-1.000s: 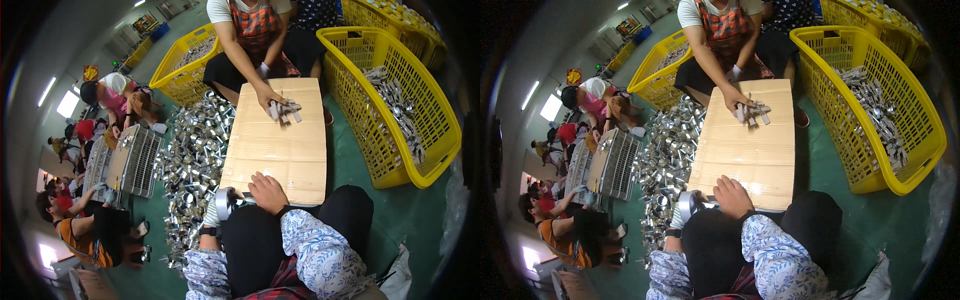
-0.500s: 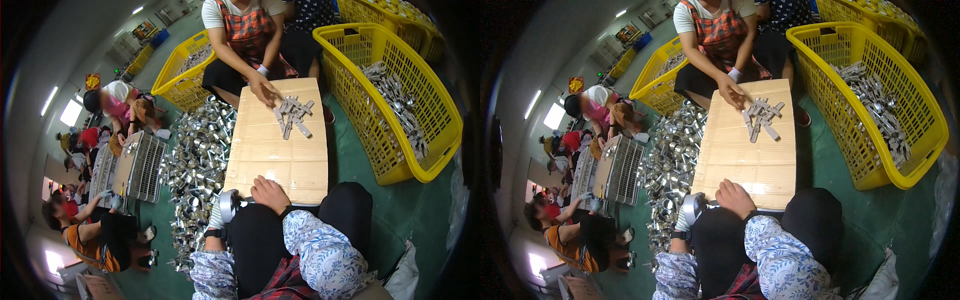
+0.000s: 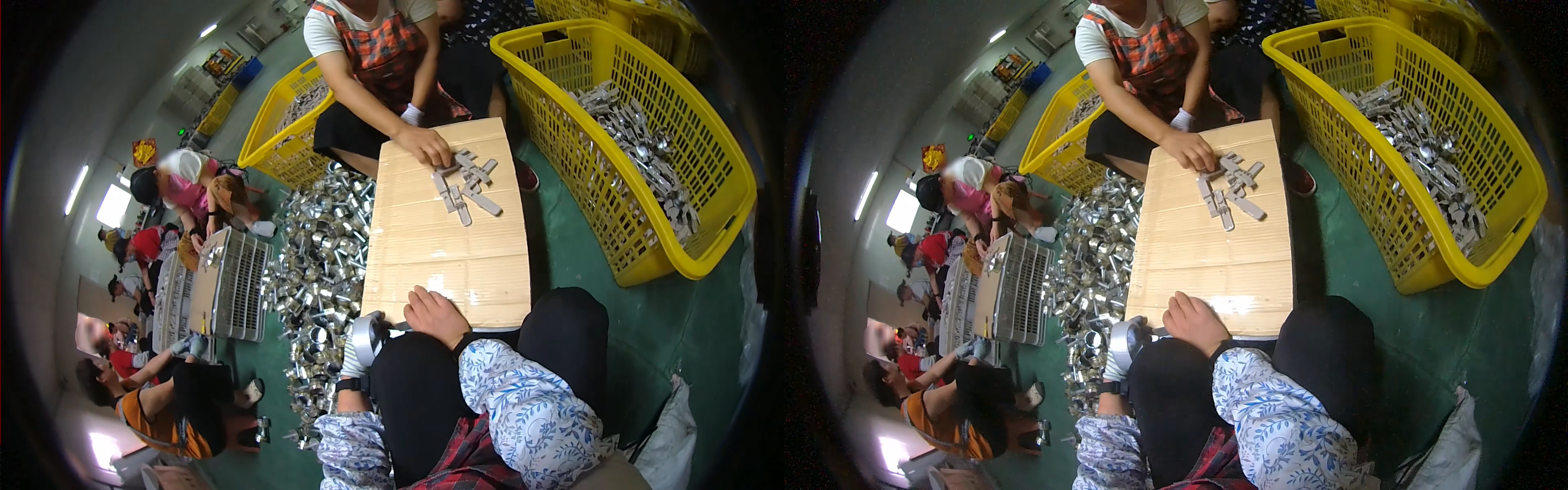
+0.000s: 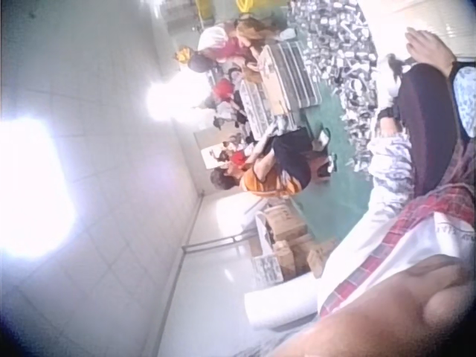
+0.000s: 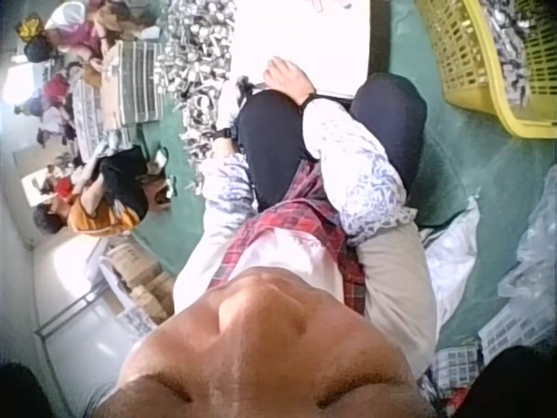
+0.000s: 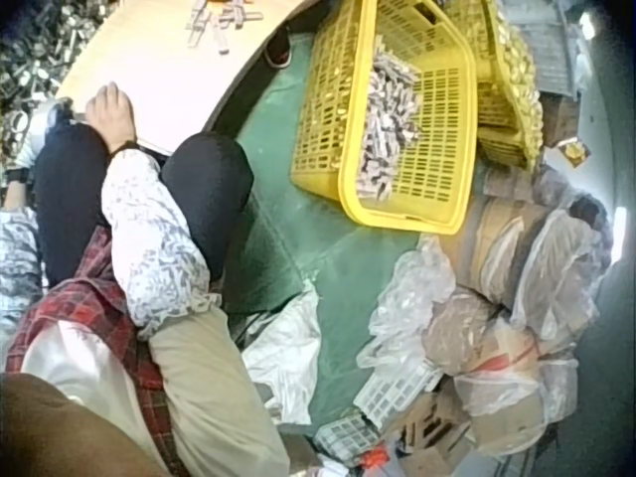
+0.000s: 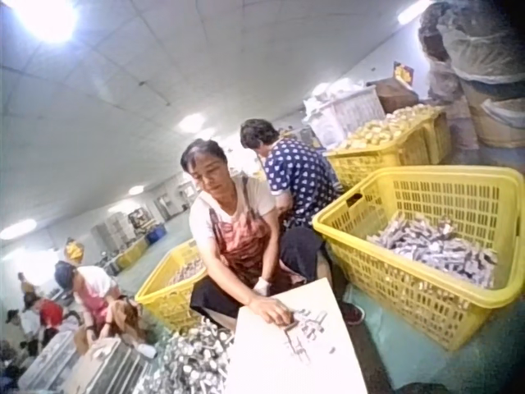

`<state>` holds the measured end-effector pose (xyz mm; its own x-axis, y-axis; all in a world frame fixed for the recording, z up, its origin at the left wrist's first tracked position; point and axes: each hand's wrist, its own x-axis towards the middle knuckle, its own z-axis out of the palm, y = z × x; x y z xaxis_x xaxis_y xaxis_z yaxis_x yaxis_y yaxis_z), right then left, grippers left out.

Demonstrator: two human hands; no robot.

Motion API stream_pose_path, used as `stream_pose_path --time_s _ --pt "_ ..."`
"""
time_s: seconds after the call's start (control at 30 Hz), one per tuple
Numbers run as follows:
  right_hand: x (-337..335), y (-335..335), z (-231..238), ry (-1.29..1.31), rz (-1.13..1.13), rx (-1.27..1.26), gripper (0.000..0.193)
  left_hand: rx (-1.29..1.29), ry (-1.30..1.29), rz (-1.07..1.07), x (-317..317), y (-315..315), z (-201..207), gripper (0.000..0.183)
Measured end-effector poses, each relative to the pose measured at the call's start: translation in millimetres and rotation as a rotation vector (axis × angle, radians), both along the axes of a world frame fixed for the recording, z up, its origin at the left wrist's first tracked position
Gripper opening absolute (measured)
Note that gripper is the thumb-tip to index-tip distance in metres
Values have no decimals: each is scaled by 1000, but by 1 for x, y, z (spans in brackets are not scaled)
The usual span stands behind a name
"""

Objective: Taping small metal parts onto a wooden board for organization or assembly.

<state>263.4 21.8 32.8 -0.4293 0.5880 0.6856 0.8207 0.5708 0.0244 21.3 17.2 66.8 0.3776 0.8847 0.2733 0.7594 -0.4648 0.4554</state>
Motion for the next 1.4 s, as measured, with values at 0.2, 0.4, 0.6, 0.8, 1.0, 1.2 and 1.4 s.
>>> stream_pose_path --time_s 0.2,0.4,0.6,0.8,1.0,1.2,1.4 --pt "6 0 -2 -3 -2 -5 23 -129 -130 10 13 -4 7 50" --pt "2 0 3 14 10 -2 23 -203 61 -3 -17 -3 -13 33" --pt "4 1 0 16 5 -7 23 -215 -215 87 -23 -7 -37 32" --pt "4 1 -6 20 6 -15 25 -412 -345 194 -29 -6 -46 35" --pt "0 2 -4 12 16 -7 26 -682 -1145 315 -37 -10 -60 36" --pt "2 1 -5 -8 -6 -18 24 -513 -614 232 -30 -6 -44 36" --pt "1 0 -3 -17 -7 -30 25 -191 -224 71 -28 -4 -25 35"
